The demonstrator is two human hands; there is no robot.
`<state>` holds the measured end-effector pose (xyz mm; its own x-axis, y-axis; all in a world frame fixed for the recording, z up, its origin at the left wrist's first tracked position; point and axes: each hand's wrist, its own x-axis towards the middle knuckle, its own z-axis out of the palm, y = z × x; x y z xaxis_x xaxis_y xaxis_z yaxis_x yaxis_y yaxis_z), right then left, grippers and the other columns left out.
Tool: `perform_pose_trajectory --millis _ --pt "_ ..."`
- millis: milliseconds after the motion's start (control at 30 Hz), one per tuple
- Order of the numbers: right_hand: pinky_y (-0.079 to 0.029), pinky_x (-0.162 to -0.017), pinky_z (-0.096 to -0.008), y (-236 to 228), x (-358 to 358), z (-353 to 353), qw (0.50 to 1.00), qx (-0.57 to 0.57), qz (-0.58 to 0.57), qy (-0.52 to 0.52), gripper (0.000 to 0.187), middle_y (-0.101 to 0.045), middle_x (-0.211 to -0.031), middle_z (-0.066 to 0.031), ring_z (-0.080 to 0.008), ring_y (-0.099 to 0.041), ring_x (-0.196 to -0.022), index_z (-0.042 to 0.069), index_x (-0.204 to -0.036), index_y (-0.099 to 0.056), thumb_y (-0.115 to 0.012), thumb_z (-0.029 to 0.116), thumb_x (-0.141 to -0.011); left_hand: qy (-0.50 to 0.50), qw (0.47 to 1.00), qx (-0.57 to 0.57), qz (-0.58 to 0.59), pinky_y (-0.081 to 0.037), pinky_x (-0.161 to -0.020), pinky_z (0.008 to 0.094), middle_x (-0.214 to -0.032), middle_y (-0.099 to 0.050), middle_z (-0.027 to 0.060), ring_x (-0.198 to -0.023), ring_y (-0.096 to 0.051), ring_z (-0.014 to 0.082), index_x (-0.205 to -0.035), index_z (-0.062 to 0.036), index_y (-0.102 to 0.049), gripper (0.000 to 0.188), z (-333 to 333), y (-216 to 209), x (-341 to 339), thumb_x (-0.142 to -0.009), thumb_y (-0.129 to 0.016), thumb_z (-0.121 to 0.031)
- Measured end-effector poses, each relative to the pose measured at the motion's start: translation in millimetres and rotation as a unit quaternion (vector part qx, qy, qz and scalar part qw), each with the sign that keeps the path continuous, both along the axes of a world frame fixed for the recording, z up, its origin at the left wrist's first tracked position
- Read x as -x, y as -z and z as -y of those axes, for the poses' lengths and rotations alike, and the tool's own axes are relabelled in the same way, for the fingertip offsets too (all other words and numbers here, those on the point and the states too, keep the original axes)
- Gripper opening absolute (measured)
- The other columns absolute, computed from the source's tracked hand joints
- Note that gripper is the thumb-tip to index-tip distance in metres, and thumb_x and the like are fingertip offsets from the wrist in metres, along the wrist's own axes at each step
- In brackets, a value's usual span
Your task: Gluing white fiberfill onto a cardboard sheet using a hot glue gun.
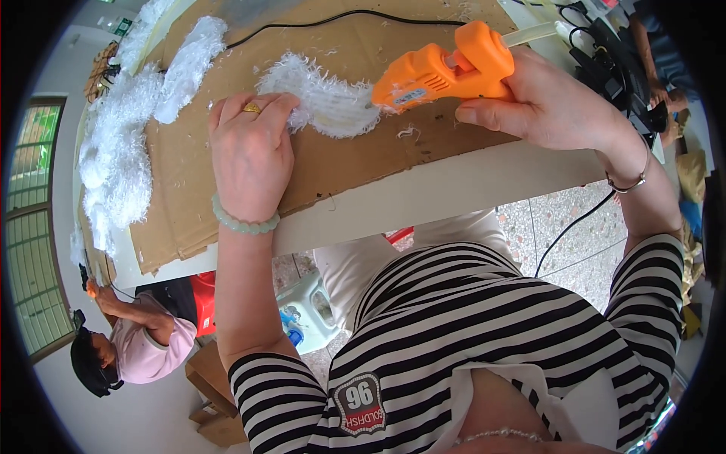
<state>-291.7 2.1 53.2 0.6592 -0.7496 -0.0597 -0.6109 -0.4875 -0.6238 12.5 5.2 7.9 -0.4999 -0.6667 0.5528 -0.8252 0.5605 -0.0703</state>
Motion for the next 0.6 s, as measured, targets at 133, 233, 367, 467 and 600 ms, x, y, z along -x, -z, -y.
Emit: perform_pose_trajectory --millis 133,233,367,467,600 --pt "-0.042 -0.06 -0.028 -5.5 -0.8 -5.3 0.999 -0.029 0.005 0.039 0.039 -0.051 -0.071 -0.0086 -0.0172 -0.048 -0.063 -0.003 -0.114 -0.051 -0.064 0.022 -0.087 0.0 1.0 -0.003 -0.001 -0.043 -0.084 0.0406 -0.085 -0.068 0.0046 -0.085 -0.06 0.0258 -0.085 -0.0089 -0.067 0.022 -0.3 0.1 0.5 -0.069 -0.059 0.004" --pt "-0.041 -0.058 -0.027 8.7 0.0 -6.1 0.998 0.048 0.038 0.0 0.036 -0.052 -0.069 -0.0078 -0.0155 -0.047 -0.061 -0.003 -0.112 -0.051 -0.064 0.021 -0.087 0.0 1.0 -0.002 -0.003 -0.043 -0.084 0.0405 -0.084 -0.068 0.0044 -0.086 -0.06 0.0257 -0.085 -0.0088 -0.067 0.022 -0.2 -0.1 1.0 -0.069 -0.059 0.004" --pt "-0.04 -0.054 -0.027 0.0 -0.5 -9.3 0.991 0.132 0.002 -0.009 0.029 -0.052 -0.063 -0.0054 -0.0149 -0.046 -0.055 -0.003 -0.1 -0.054 -0.064 0.022 -0.087 0.002 1.0 -0.002 -0.007 -0.043 -0.084 0.0403 -0.084 -0.068 0.0042 -0.086 -0.059 0.026 -0.085 -0.0085 -0.067 0.021 -0.1 -0.4 1.9 -0.07 -0.058 0.004" --pt "-0.043 -0.074 -0.0419 -10.7 -0.6 -9.3 0.998 0.0 -0.04 0.046 0.039 -0.058 -0.084 -0.0207 -0.0355 -0.056 -0.082 -0.003 -0.101 -0.057 -0.059 0.033 -0.088 -0.001 1.0 0.005 -0.006 -0.043 -0.084 0.0401 -0.084 -0.068 0.0042 -0.086 -0.059 0.0264 -0.084 -0.0082 -0.067 0.021 -0.6 0.4 2.0 -0.069 -0.058 0.004" --pt "-0.044 -0.07 -0.0415 -4.0 1.1 -12.9 0.998 0.043 -0.031 0.025 0.038 -0.058 -0.078 -0.0195 -0.0346 -0.057 -0.076 -0.003 -0.099 -0.057 -0.06 0.033 -0.087 -0.001 1.0 0.002 -0.014 -0.043 -0.084 0.0401 -0.084 -0.068 0.0043 -0.086 -0.059 0.0269 -0.084 -0.0077 -0.067 0.021 -0.6 -0.1 2.5 -0.069 -0.058 0.004"
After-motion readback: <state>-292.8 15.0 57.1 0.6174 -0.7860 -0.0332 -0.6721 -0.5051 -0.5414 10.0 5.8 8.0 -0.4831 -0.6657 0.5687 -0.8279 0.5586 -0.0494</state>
